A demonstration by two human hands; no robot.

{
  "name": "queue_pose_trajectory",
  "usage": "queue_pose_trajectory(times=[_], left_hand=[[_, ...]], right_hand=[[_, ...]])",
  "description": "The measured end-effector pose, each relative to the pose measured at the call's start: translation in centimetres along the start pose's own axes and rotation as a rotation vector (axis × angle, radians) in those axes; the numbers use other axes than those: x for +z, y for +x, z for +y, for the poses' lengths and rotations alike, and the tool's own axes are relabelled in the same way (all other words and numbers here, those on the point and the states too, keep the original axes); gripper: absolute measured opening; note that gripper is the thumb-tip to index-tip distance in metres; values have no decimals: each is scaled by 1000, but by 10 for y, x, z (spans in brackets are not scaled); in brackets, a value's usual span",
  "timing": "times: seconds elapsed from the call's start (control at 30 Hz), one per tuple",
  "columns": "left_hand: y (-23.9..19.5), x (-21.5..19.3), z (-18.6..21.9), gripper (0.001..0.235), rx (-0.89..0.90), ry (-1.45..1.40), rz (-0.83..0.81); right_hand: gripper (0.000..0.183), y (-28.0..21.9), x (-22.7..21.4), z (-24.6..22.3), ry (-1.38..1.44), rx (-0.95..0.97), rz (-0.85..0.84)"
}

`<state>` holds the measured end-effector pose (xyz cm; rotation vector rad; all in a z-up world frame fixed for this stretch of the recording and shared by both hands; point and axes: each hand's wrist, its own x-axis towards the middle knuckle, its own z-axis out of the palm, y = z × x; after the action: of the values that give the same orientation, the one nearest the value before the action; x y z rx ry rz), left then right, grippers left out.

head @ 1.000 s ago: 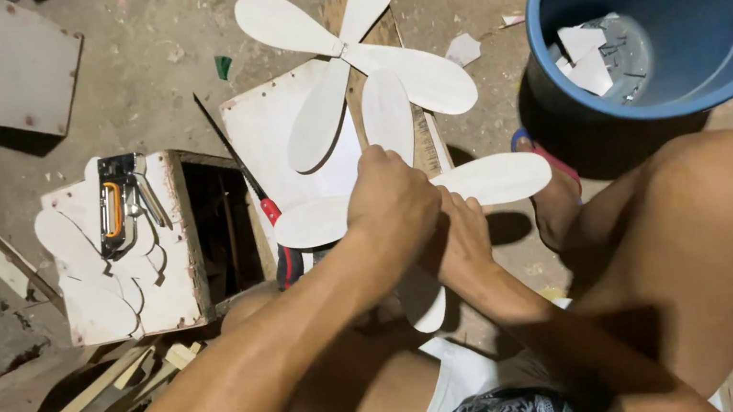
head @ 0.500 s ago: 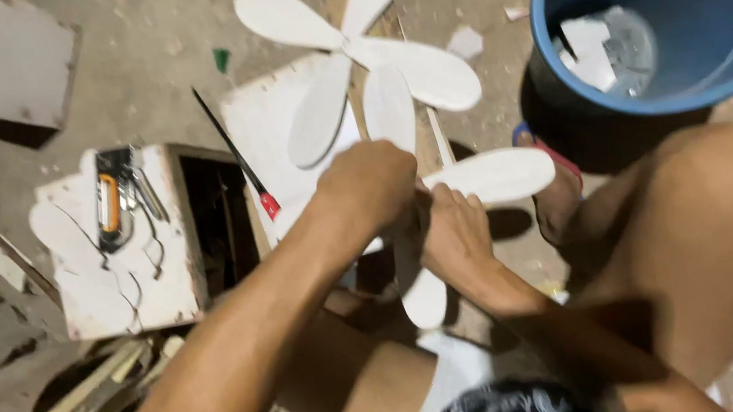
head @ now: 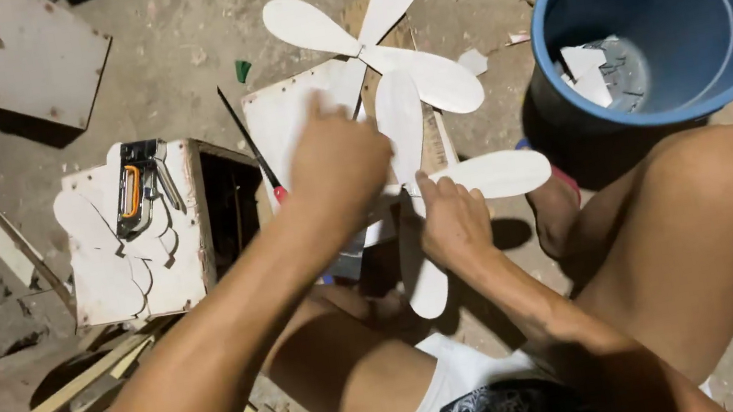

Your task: Assembling fan blades onto a central hub using a screwdriver and pliers

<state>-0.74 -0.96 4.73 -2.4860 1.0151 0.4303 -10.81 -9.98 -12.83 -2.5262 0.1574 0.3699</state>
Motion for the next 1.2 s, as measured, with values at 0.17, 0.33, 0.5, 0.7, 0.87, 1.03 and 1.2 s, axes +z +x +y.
queue_pose_trajectory(times=[0.17,0.33,0.5,0.7,0.87,1.03,1.2], left_hand=[[-54,32,-24,39,-322,-622,303],[-59,142,40,35,-868,-1315,435],[-39,192,71,29,-885,-1558,391],[-23,204,69,27,-923,-1541,428],[-17,217,76,27,-923,-1476,502],[-19,211,89,29,-928,-1418,496],[-12,220,92,30,-888,-1392,485]], right_hand=[[58,-3,-21,8,292,74,12],[39,-1,-2,81,533,166,27],[31,-9,-46,45,895,257,69],[27,-3,-40,26,1038,335,101],[13,4,-9,54,364,48,303],[13,-2,-6,45,346,-154,536],[13,5,-9,29,851,92,408]])
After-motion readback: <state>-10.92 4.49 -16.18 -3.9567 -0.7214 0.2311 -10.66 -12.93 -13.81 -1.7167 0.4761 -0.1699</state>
